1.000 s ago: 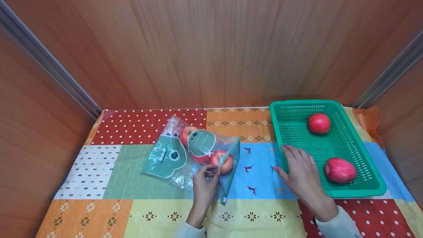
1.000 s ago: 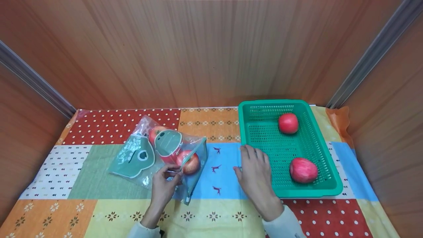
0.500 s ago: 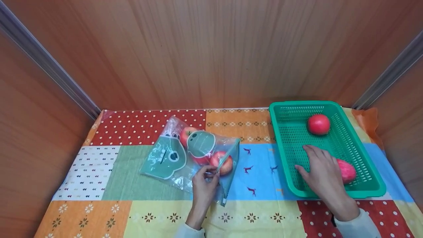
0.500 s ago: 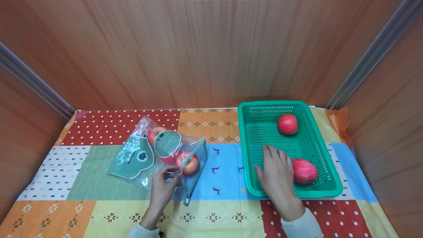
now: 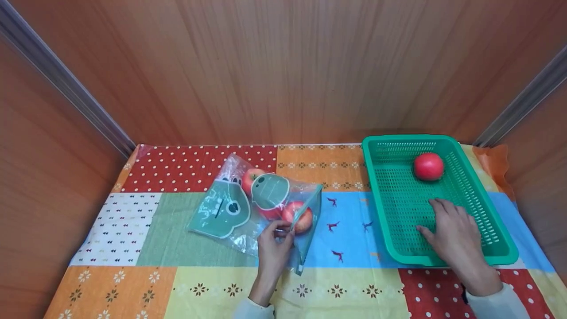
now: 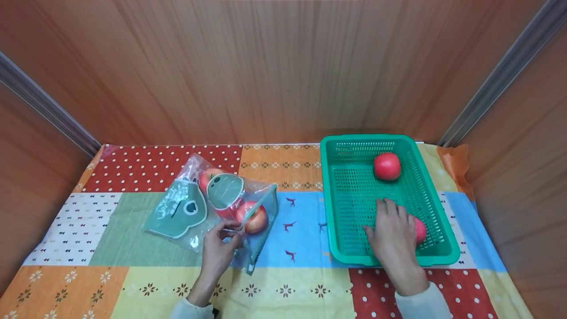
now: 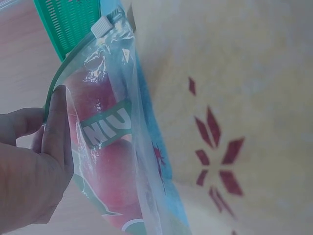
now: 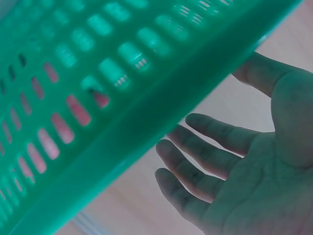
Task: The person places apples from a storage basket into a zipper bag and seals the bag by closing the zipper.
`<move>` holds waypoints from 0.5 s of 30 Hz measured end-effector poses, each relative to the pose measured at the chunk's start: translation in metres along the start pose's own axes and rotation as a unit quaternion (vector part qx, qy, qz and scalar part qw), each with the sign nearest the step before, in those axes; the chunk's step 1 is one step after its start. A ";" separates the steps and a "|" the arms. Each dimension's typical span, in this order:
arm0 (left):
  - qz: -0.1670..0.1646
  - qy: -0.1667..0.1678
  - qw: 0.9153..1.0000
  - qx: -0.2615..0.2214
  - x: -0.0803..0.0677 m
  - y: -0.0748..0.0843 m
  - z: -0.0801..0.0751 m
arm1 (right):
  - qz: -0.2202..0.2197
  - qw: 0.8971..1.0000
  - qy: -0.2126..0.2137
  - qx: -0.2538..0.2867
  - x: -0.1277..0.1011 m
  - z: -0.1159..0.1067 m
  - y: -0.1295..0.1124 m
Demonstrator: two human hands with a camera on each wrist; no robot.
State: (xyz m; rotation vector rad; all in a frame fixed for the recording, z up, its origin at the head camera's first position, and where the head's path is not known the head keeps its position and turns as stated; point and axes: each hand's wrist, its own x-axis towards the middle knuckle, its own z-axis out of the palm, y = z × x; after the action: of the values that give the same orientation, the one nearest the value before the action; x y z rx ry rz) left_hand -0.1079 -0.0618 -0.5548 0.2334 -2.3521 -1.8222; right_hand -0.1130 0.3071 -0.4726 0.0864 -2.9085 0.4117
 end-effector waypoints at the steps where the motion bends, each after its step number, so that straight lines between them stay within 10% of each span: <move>1: -0.001 0.000 1.000 0.000 0.000 0.000 0.000 | 0.001 1.000 0.000 0.002 0.000 0.000 0.003; 15: -0.001 -0.003 1.000 0.001 -0.001 0.001 0.000 | 0.037 0.998 -0.046 -0.013 0.001 -0.003 0.042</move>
State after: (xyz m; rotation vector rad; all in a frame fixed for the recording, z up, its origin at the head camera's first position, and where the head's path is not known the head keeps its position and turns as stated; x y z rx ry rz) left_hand -0.1070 -0.0615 -0.5539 0.2307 -2.3589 -1.8247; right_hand -0.1170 0.3478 -0.4806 -0.0079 -3.0145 0.3915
